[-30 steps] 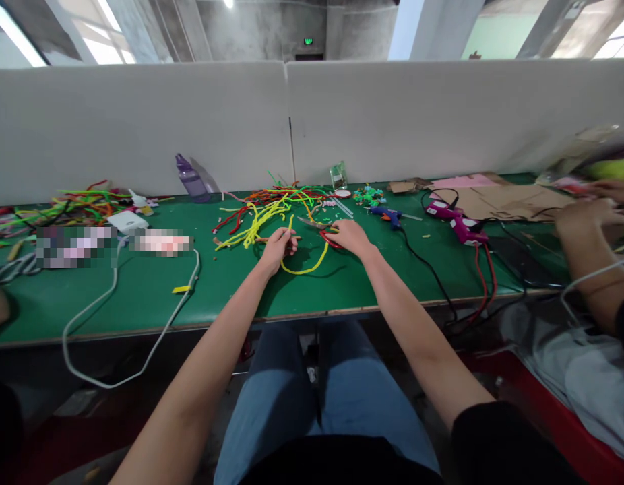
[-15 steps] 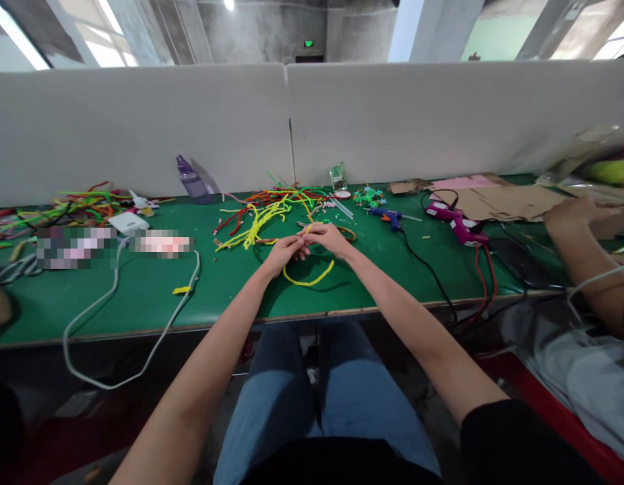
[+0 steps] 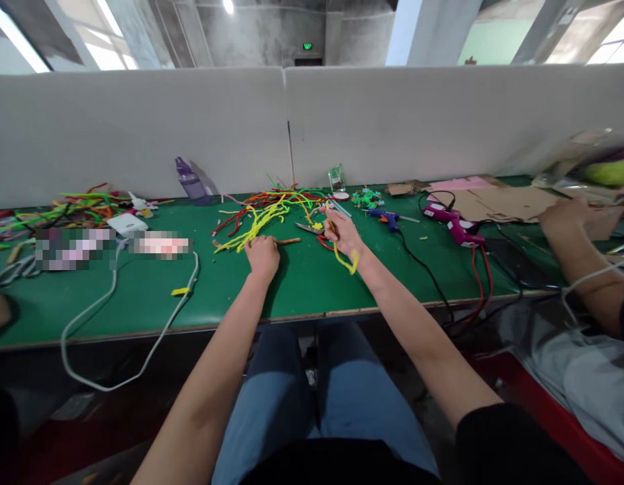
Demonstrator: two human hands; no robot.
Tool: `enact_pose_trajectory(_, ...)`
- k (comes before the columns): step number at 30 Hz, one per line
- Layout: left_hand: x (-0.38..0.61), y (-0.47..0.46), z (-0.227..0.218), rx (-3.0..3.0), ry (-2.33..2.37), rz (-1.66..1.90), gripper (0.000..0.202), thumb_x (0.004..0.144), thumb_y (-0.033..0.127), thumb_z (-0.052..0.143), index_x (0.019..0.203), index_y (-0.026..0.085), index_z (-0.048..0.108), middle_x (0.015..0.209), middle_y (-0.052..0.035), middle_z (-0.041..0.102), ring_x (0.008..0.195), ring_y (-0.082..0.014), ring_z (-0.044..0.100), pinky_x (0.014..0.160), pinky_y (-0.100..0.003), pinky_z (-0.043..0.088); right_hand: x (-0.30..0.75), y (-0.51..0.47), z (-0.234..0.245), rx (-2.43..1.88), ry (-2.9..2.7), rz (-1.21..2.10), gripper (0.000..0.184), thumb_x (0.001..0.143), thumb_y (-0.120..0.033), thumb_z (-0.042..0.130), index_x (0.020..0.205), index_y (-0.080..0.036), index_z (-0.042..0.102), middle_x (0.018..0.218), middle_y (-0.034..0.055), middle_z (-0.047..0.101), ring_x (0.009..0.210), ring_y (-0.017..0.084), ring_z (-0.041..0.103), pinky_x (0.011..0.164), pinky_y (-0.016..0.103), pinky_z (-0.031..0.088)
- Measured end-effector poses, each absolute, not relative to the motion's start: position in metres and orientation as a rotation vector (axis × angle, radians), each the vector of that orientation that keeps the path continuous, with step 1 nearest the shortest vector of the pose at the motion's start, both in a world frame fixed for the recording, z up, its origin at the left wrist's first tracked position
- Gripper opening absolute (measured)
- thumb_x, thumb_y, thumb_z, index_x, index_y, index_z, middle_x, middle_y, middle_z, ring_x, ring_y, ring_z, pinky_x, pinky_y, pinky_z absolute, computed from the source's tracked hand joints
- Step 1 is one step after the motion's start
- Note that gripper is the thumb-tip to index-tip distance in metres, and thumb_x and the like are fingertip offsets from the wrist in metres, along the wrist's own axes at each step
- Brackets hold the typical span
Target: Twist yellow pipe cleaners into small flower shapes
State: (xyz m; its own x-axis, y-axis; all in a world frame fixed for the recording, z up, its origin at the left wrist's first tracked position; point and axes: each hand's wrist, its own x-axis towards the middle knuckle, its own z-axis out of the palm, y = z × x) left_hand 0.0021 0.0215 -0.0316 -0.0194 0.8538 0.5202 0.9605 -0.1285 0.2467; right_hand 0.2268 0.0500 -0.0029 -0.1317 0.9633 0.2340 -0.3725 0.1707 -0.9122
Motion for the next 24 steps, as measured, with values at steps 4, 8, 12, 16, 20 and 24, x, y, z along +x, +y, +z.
enact_pose_trajectory(4,0.002,0.025,-0.032,-2.121,-1.881,-0.977,0.022,0.078,0.014,0.051,0.092,0.02,0.067,0.095,-0.0123,0.065,0.088,-0.0283,0.059,0.079,-0.039,0.042,0.223,0.046,0.001,-0.773,-1.203,1.243,0.046,0.07,-0.052,0.069,0.099,-0.017,0.065,0.057,-0.0064,0.046,0.04,0.004,0.028,0.038,0.022,0.019)
enact_pose_trajectory(8,0.001,0.03,-0.034,-2.144,-1.772,-1.001,0.031,0.083,0.011,0.042,0.1,0.014,0.067,0.098,-0.0152,0.06,0.094,-0.0292,0.056,0.082,-0.039,0.042,0.219,0.043,0.003,-0.862,-1.265,1.045,0.043,0.07,-0.053,0.068,0.094,-0.017,0.067,0.058,-0.0048,0.046,0.042,0.005,0.032,0.04,0.024,0.023)
enact_pose_trajectory(12,0.003,0.031,-0.034,-2.147,-1.806,-1.04,0.029,0.084,0.026,0.052,0.105,0.01,0.066,0.099,-0.0176,0.057,0.098,-0.0324,0.053,0.089,-0.043,0.04,0.22,0.044,0.002,-0.915,-1.241,0.933,0.038,0.074,-0.049,0.066,0.092,-0.017,0.068,0.057,-0.0036,0.047,0.044,0.007,0.032,0.042,0.024,0.027)
enact_pose_trajectory(16,0.009,0.029,-0.029,-2.154,-1.788,-1.19,0.041,0.085,0.039,0.055,0.115,0.012,0.061,0.104,-0.0169,0.057,0.105,-0.0325,0.051,0.097,-0.044,0.036,0.223,0.045,0.0,-1.007,-1.263,0.671,0.028,0.082,-0.042,0.058,0.083,-0.016,0.069,0.06,-0.0005,0.051,0.055,0.011,0.044,0.053,0.025,0.037)
enact_pose_trajectory(20,0.012,0.026,-0.024,-2.191,-1.764,-1.316,0.033,0.092,0.028,0.043,0.118,0.014,0.057,0.109,-0.0164,0.059,0.108,-0.0305,0.051,0.098,-0.043,0.034,0.226,0.04,0.003,-1.118,-1.29,0.405,0.031,0.091,-0.034,0.043,0.084,-0.015,0.068,0.074,0.0057,0.062,0.072,0.016,0.056,0.067,0.027,0.044)
enact_pose_trajectory(24,0.013,0.022,-0.021,-2.292,-1.709,-1.472,0.029,0.093,0.025,0.042,0.116,0.018,0.058,0.104,-0.0121,0.063,0.099,-0.0256,0.057,0.091,-0.035,0.04,0.233,0.037,0.01,-1.178,-1.226,0.239,0.033,0.094,-0.029,0.036,0.098,-0.014,0.065,0.099,0.0121,0.065,0.092,0.02,0.06,0.082,0.032,0.045)
